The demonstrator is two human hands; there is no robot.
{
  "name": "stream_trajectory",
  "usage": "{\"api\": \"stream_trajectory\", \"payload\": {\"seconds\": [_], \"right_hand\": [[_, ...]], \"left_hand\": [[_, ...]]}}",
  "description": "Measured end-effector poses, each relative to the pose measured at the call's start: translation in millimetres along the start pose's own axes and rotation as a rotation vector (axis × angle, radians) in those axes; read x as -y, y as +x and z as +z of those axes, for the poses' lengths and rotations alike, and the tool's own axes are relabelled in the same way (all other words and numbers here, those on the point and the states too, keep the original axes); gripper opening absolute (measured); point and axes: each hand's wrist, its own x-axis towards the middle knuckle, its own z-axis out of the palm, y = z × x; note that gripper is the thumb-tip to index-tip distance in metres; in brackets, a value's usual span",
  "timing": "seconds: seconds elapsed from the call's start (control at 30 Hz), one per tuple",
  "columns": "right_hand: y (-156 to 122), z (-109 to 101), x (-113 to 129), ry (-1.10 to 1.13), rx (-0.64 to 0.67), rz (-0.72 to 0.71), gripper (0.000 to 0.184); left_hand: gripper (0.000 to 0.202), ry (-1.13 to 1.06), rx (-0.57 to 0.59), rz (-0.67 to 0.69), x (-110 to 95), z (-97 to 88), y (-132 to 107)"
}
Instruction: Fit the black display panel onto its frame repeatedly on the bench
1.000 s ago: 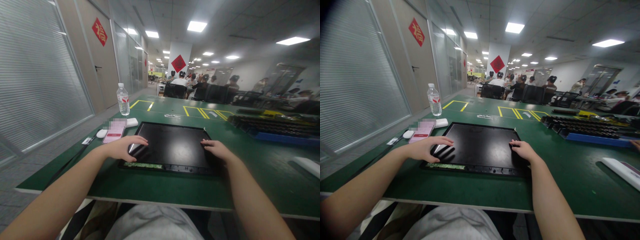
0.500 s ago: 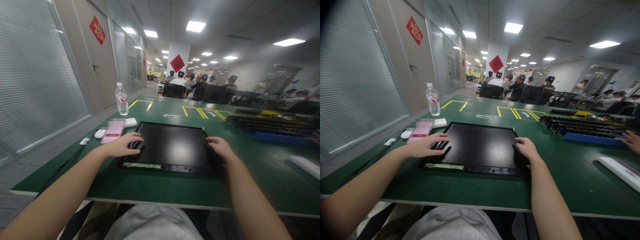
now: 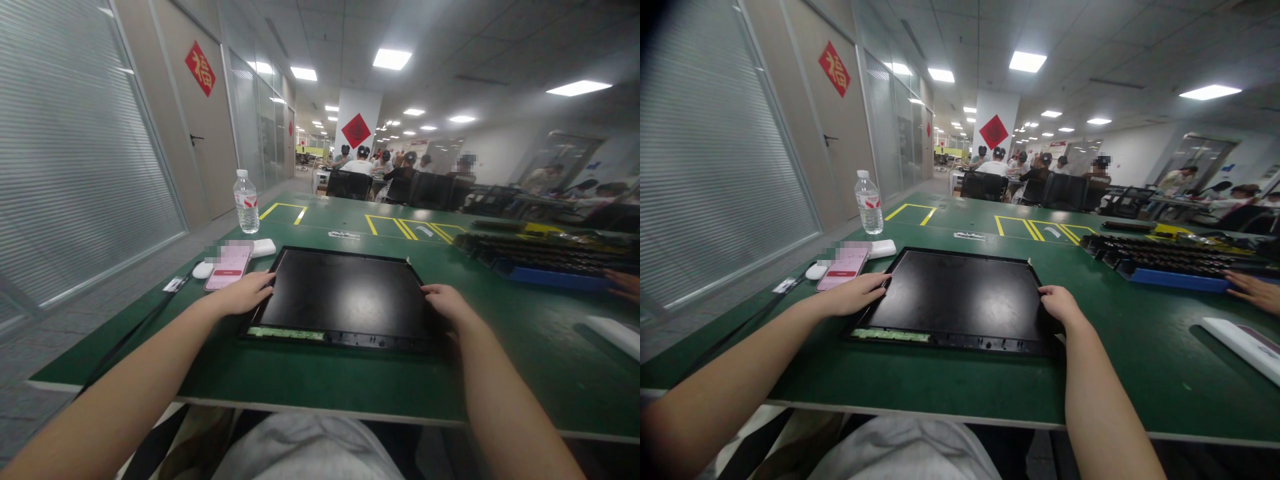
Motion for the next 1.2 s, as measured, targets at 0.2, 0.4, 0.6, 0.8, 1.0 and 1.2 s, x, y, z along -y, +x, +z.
{"api": "stream_trajectory", "payload": {"seconds": [0.2,0.4,0.6,0.8,1.0,1.2], "right_hand": [[1,0,1,-0.066,0.029,0.007,0.052],[-4,-3,4,-0.189,0.053,0.019,0.051],[-3,-4,2,-0.228,0.01,0.024,0.041],[5,-1,-8,-0.215,-0.018,0.006,0.033],[4,0,-10,-0.234,-0.044,0.005,0.033],[-3,-4,1,-0.284,-0.013,0.064,0.038]], "left_hand": [[0.053,0.056,0.012,-0.056,-8,-5.1,1],[0.053,0.059,-0.008,-0.054,-9,-3.7,0],[0.052,0.106,-0.061,-0.028,-8,0.8,5],[0.051,0.202,-0.082,0.039,-5,2.3,9],[0.05,0.22,-0.051,0.063,-2,0.9,10],[0.054,0.232,-0.001,0.055,-4,-1.0,9]]}}
